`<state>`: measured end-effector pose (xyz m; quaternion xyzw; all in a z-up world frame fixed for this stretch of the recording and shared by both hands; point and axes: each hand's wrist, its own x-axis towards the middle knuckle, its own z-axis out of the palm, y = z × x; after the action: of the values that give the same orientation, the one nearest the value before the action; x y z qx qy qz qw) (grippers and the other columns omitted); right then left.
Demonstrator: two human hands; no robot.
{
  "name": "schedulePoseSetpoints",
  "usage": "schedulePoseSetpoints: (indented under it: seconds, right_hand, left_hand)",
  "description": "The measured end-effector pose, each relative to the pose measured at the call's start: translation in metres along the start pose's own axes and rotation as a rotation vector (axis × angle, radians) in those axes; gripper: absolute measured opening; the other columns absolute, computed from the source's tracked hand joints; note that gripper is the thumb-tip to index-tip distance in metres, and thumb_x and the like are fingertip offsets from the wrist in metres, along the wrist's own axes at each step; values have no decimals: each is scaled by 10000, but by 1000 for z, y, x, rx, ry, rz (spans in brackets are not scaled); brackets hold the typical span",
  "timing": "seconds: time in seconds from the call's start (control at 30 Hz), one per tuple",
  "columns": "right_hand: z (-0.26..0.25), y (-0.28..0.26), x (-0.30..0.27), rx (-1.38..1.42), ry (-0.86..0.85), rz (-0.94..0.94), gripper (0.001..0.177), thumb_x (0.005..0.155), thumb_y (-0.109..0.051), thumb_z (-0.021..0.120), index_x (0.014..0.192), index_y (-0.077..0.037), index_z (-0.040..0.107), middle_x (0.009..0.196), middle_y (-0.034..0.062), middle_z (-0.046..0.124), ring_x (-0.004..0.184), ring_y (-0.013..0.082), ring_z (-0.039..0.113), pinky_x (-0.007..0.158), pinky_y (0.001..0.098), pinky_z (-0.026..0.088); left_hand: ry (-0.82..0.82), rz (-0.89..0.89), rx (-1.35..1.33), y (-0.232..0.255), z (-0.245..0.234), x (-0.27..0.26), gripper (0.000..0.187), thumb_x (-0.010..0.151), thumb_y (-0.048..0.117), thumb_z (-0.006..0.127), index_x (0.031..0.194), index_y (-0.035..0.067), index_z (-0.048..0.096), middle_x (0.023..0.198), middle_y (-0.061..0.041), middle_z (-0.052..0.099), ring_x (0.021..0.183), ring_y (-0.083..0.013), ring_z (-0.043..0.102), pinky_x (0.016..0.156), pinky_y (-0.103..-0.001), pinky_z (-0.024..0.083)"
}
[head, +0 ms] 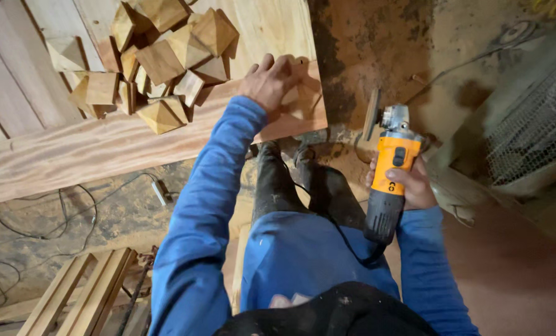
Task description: The person uses an angle grinder with a sanding disc to smooth the edges of small wooden blocks. They hold each block with their left hand and apply the tool with their right hand, processing the pieces one by one on a wooden workbench.
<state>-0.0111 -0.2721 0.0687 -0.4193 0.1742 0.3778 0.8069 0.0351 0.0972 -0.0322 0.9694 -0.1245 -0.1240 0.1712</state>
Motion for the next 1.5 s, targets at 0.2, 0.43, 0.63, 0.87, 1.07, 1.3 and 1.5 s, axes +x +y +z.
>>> schedulePoseSetpoints:
  seconds: [0.2,0.43,0.63,0.87,1.07,1.3,1.5]
  right_hand:
    - [27,-3,16,-518,152,-96,587,754,26,694,1302,4,483,983,174,632,790,292,684,720,465,608]
    - [48,10,28,-976,149,-355,694,767,14,780,1364,-7,428,1185,98,626,1030,191,630,927,345,542]
    - [62,9,40,-1119,233,-333,652,763,-37,805,1264,-3,390,1133,115,630,996,204,632,934,352,541]
    - [62,10,47,-1218,249,-381,683,740,-66,827,1262,8,392,1160,152,630,1048,262,642,978,382,525]
    - [62,18,46,-1229,279,-359,749,741,-109,835,1317,32,378,1194,176,643,1087,304,660,999,407,517]
    - [63,20,47,-1413,381,-241,784,715,-186,872,1303,23,398,1149,193,683,1032,378,681,900,446,531]
    - [51,22,46,-1356,393,-345,783,734,-142,858,1325,41,379,1153,206,658,1054,364,685,946,432,536]
  left_hand:
    - [366,-103,-273,51,5,-31,770,696,460,905,1342,149,624,1306,-86,581,1155,-325,537,933,-478,487]
    - [464,-282,-451,69,14,-44,804,603,342,948,1336,212,645,1281,-17,584,1211,-338,481,1014,-488,414]
    - [550,-393,-352,76,14,-40,768,559,358,943,1279,299,681,1274,0,559,1294,-326,433,1062,-537,342]
    - [422,-334,-313,73,22,-32,815,511,387,956,1278,335,685,1303,-38,554,1326,-346,412,989,-589,297]
    - [448,-332,-354,72,19,-34,826,491,380,949,1276,320,701,1317,-29,554,1328,-333,417,1010,-566,305]
    - [457,-327,-332,73,18,-34,798,491,402,960,1249,319,724,1289,-9,559,1317,-330,422,1015,-576,291]
    - [439,-310,-330,72,17,-34,817,482,409,959,1260,311,727,1288,-35,561,1304,-334,427,995,-572,294]
